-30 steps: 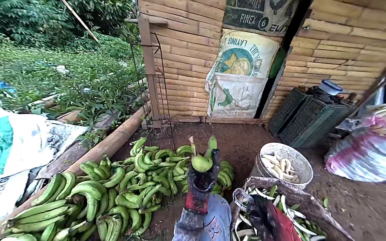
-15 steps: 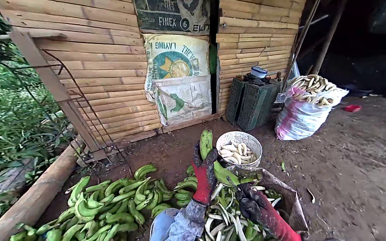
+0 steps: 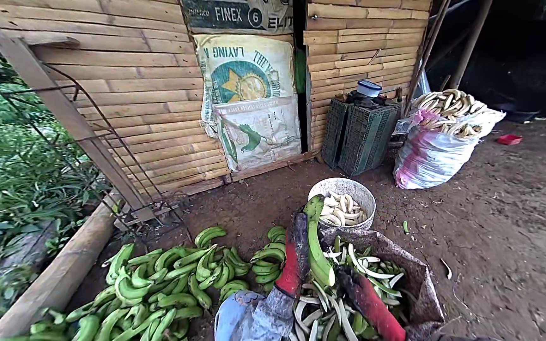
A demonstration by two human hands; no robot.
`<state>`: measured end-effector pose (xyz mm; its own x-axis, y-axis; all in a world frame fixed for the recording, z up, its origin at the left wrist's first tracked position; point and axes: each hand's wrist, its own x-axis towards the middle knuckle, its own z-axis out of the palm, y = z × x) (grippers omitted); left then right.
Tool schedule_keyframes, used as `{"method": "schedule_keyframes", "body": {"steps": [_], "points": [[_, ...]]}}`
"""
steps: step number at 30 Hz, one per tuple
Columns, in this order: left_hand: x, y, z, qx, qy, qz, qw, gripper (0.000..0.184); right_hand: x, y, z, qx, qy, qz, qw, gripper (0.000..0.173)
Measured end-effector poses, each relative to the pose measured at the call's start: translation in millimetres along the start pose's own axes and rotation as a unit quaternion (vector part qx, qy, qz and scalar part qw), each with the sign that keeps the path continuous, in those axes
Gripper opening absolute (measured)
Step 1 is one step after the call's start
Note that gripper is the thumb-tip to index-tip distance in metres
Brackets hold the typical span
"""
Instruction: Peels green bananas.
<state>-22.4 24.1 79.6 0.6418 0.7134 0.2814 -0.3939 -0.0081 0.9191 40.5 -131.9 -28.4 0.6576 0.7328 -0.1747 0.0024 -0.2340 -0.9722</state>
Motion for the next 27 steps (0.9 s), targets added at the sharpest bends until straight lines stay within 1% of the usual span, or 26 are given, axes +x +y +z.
{"method": "schedule_keyframes", "body": {"steps": [1,2,4,5,6,8,9,10,12,14,15,16,17,19,21,23,24,26,27], "points": [[3,1,-4,-0.008,0.008,-0.023,1.0,0.045,1,-20,-15,-0.022,0.025,-0.065,0.997,0.031],[5,2,-6,-0.005,0.01,-0.024,1.0,0.045,-2,-41,-29,-0.045,0.035,-0.129,0.99,0.029],[8,2,-6,0.014,0.001,-0.011,1.0,0.045,-10,-70,-52,-0.1,-0.005,-0.243,0.965,0.026],[10,2,-8,0.018,-0.012,-0.008,1.0,0.045,-14,-78,-58,-0.138,-0.04,-0.278,0.95,0.028],[12,1,-7,0.012,-0.012,-0.016,1.0,0.044,-16,-82,-60,-0.182,-0.074,-0.293,0.936,0.028],[15,1,-5,-0.039,-0.035,-0.052,0.997,0.045,-17,-82,-58,-0.254,-0.113,-0.289,0.916,0.026],[14,-1,-5,-0.055,-0.057,-0.059,0.995,0.046,-16,-78,-55,-0.28,-0.104,-0.284,0.911,0.027],[12,-2,-5,-0.05,-0.071,-0.056,0.995,0.046,-14,-75,-51,-0.312,-0.077,-0.281,0.904,0.028],[6,-7,-4,-0.001,-0.082,-0.04,0.996,0.045,-6,-69,-47,-0.371,0.009,-0.306,0.877,0.033],[-8,-17,-4,0.091,-0.106,-0.039,0.989,0.046,9,-63,-48,-0.408,0.116,-0.343,0.838,0.038],[-12,-25,-4,0.138,-0.103,-0.044,0.984,0.046,16,-63,-52,-0.42,0.16,-0.344,0.824,0.041],[-15,-32,-3,0.151,-0.098,-0.057,0.982,0.047,22,-65,-56,-0.426,0.19,-0.328,0.822,0.042],[-18,-35,1,0.118,-0.095,-0.083,0.985,0.045,26,-65,-58,-0.427,0.207,-0.304,0.826,0.043],[-21,-41,7,0.026,-0.08,-0.14,0.987,0.041,33,-61,-57,-0.423,0.215,-0.262,0.84,0.043],[-16,-48,6,-0.013,-0.081,-0.168,0.982,0.041,37,-58,-50,-0.409,0.205,-0.213,0.863,0.045],[-18,-54,6,-0.004,-0.079,-0.176,0.981,0.041,39,-53,-46,-0.387,0.214,-0.175,0.88,0.044],[-22,-52,7,0.013,-0.084,-0.171,0.982,0.038,42,-54,-48,-0.37,0.226,-0.142,0.89,0.045],[-38,-46,10,0.043,-0.108,-0.16,0.98,0.037,49,-59,-68,-0.326,0.256,-0.065,0.908,0.048],[-41,-46,11,0.04,-0.103,-0.167,0.98,0.037,51,-61,-82,-0.308,0.265,-0.053,0.912,0.047]]}}
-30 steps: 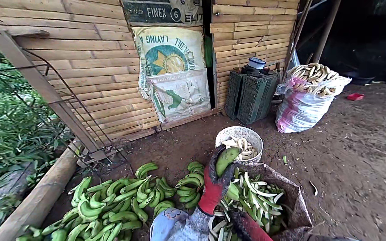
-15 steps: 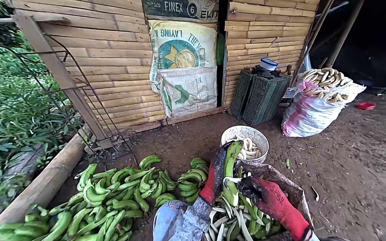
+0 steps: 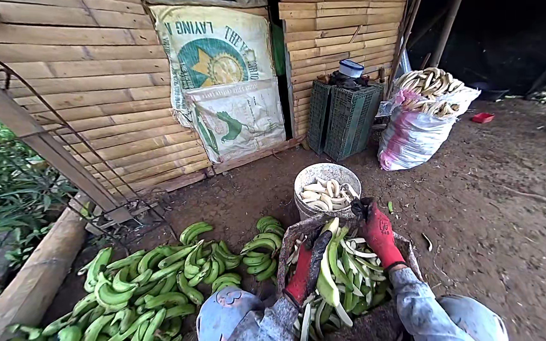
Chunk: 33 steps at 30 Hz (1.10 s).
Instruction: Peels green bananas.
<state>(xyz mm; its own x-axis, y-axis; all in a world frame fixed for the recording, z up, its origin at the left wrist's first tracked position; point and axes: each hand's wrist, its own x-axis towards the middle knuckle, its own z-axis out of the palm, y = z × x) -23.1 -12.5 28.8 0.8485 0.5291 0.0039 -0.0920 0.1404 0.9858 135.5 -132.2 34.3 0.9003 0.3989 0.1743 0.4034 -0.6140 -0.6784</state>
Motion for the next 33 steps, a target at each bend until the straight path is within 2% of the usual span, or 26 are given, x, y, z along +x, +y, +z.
{"method": "schedule_keyframes", "body": {"steps": [2,4,6,8,10,12,13,14,15,16,17,19,20,22,24,26,29,30,33], "points": [[11,-2,-8,-0.043,0.042,-0.014,0.998,0.038,2,2,-11,0.034,0.001,-0.034,0.999,0.042],[32,-6,-25,-0.078,0.066,0.012,0.995,0.044,-22,1,-12,0.077,-0.014,-0.121,0.99,0.037],[47,2,-33,-0.073,0.128,0.06,0.987,0.047,-52,-5,-2,0.129,-0.071,-0.205,0.968,0.035],[60,3,-40,-0.097,0.157,0.096,0.978,0.049,-75,-11,13,0.118,-0.132,-0.248,0.953,0.034],[62,-1,-44,-0.135,0.125,0.11,0.977,0.05,-79,-17,18,0.059,-0.138,-0.259,0.954,0.033],[46,2,-40,-0.095,0.055,0.084,0.99,0.045,-64,-22,16,-0.012,-0.088,-0.244,0.966,0.036],[36,6,-41,0.004,0.008,0.061,0.998,0.042,-51,-20,15,-0.028,-0.041,-0.235,0.971,0.038],[29,10,-43,0.132,-0.04,0.04,0.99,0.038,-36,-15,12,-0.033,0.005,-0.22,0.975,0.041],[28,8,-48,0.229,-0.092,0.037,0.968,0.037,-22,-10,8,-0.03,0.039,-0.194,0.98,0.042],[26,6,-49,0.272,-0.12,0.036,0.954,0.037,-11,-7,1,-0.02,0.055,-0.163,0.985,0.042],[25,2,-49,0.261,-0.105,0.026,0.959,0.037,-5,-4,-5,-0.008,0.064,-0.147,0.987,0.043],[29,-3,-47,0.12,0.013,0.012,0.993,0.04,-13,-8,-8,0.025,0.057,-0.166,0.984,0.038],[33,-1,-45,0.04,0.079,0.025,0.996,0.043,-28,-12,-3,0.037,0.042,-0.186,0.981,0.036],[45,8,-38,-0.084,0.202,0.075,0.973,0.048,-63,-22,14,0.051,0.008,-0.233,0.971,0.035],[58,9,-41,-0.187,0.274,0.105,0.938,0.043,-91,-28,32,0.049,-0.002,-0.277,0.96,0.034],[61,1,-48,-0.243,0.247,0.113,0.931,0.042,-99,-35,38,0.02,0.015,-0.297,0.955,0.036],[42,2,-36,-0.267,0.113,0.119,0.95,0.042,-83,-43,25,-0.026,0.016,-0.236,0.971,0.037],[36,3,-32,-0.219,0.086,0.127,0.964,0.042,-76,-43,19,-0.03,0.012,-0.213,0.976,0.039],[29,13,-31,-0.025,0.097,0.096,0.99,0.041,-72,-29,18,-0.038,0.032,-0.23,0.972,0.038]]}}
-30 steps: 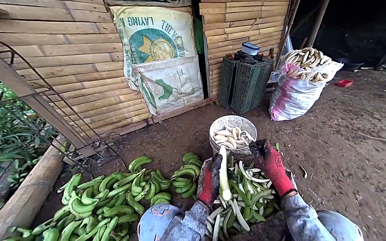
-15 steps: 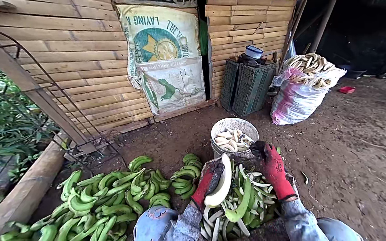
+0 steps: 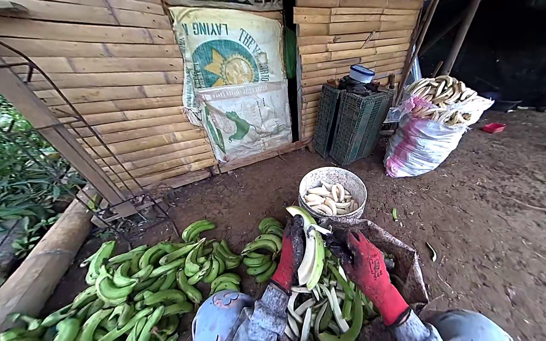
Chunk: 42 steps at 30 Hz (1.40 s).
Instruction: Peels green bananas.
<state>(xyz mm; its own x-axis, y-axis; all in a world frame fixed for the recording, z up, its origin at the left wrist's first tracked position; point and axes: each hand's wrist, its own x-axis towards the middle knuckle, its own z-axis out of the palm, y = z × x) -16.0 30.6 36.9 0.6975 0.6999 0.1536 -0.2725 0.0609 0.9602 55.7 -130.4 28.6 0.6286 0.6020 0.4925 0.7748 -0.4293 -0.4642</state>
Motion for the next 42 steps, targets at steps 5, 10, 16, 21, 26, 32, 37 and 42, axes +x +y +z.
{"method": "schedule_keyframes", "body": {"steps": [5,10,16,21,26,32,37,42], "points": [[-6,-11,-10,0.18,-0.124,-0.025,0.975,0.041,12,20,7,0.015,-0.018,0.035,0.999,0.036],[-20,0,-6,0.219,-0.232,-0.1,0.942,0.04,39,47,-8,0.033,-0.112,0.187,0.975,0.035],[12,-19,-22,-0.438,-0.064,-0.151,0.884,0.066,-6,33,6,0.146,0.034,-0.163,0.975,0.028],[9,-21,-18,-0.453,-0.003,-0.156,0.878,0.066,-7,29,8,0.046,0.054,-0.246,0.967,0.027],[8,-16,-19,-0.464,0.008,-0.136,0.875,0.066,-6,20,11,0.024,0.086,-0.251,0.964,0.029],[9,-24,-27,-0.56,-0.052,-0.137,0.816,0.07,-2,26,5,0.003,0.079,-0.267,0.96,0.029],[-9,-4,1,-0.227,0.013,-0.052,0.972,0.046,0,8,15,-0.011,0.081,-0.173,0.981,0.029],[-22,-17,4,0.161,-0.05,-0.005,0.986,0.043,18,11,7,0.061,-0.021,0.052,0.997,0.035]]}}
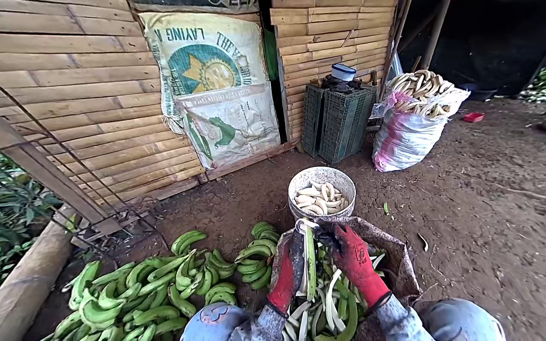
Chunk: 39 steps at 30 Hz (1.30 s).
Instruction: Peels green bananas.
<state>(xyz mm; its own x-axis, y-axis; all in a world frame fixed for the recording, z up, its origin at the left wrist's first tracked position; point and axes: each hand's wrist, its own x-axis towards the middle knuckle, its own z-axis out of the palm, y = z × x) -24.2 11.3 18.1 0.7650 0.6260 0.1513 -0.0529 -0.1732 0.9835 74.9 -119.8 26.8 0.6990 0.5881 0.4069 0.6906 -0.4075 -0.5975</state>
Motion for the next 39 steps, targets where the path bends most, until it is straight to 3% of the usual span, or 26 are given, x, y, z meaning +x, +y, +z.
{"method": "schedule_keyframes", "body": {"steps": [3,4,5,7,10,12,14,17,19,23,26,28,30,34,37,39], "points": [[-10,14,-3,0.228,-0.119,-0.025,0.966,0.047,16,20,-10,0.007,-0.099,0.137,0.986,0.034],[-10,15,-5,0.224,-0.123,-0.032,0.966,0.047,17,29,-10,0.026,-0.099,0.152,0.983,0.033],[-7,15,-6,0.166,-0.097,-0.032,0.981,0.044,14,36,-8,0.058,-0.073,0.14,0.986,0.032],[8,11,-11,-0.095,-0.075,-0.056,0.991,0.033,4,43,-6,0.114,-0.005,0.051,0.992,0.029],[27,0,-27,-0.416,-0.099,-0.118,0.896,0.052,-14,37,-16,0.184,-0.038,-0.147,0.971,0.028],[36,-8,-33,-0.505,-0.116,-0.131,0.845,0.059,-20,33,-21,0.168,-0.096,-0.244,0.95,0.027],[35,-7,-31,-0.502,-0.144,-0.138,0.841,0.062,-22,30,-20,0.106,-0.083,-0.297,0.945,0.026],[31,0,-26,-0.45,-0.154,-0.114,0.872,0.06,-22,26,-12,-0.011,-0.002,-0.3,0.954,0.027],[23,7,-22,-0.351,-0.116,-0.076,0.926,0.048,-22,20,2,-0.048,0.046,-0.256,0.964,0.028],[8,1,-14,-0.221,-0.079,-0.026,0.972,0.036,-8,13,17,0.0,0.129,-0.05,0.99,0.037],[6,19,-10,-0.089,-0.025,0.088,0.992,0.033,2,36,5,0.058,0.159,0.057,0.984,0.035],[28,36,-6,0.003,0.037,0.2,0.979,0.034,5,41,0,0.095,0.178,0.053,0.978,0.033],[64,53,-3,0.156,0.073,0.29,0.941,0.039,4,38,-1,0.111,0.163,0.034,0.98,0.032],[141,101,4,0.399,-0.001,0.334,0.854,0.057,-6,39,5,0.08,0.078,0.033,0.993,0.031],[136,145,-22,0.472,0.021,0.382,0.794,0.06,-6,41,-15,-0.025,-0.131,0.123,0.983,0.051],[112,157,-67,0.477,0.073,0.415,0.771,0.056,-8,40,-25,-0.129,-0.297,0.183,0.928,0.082]]}}
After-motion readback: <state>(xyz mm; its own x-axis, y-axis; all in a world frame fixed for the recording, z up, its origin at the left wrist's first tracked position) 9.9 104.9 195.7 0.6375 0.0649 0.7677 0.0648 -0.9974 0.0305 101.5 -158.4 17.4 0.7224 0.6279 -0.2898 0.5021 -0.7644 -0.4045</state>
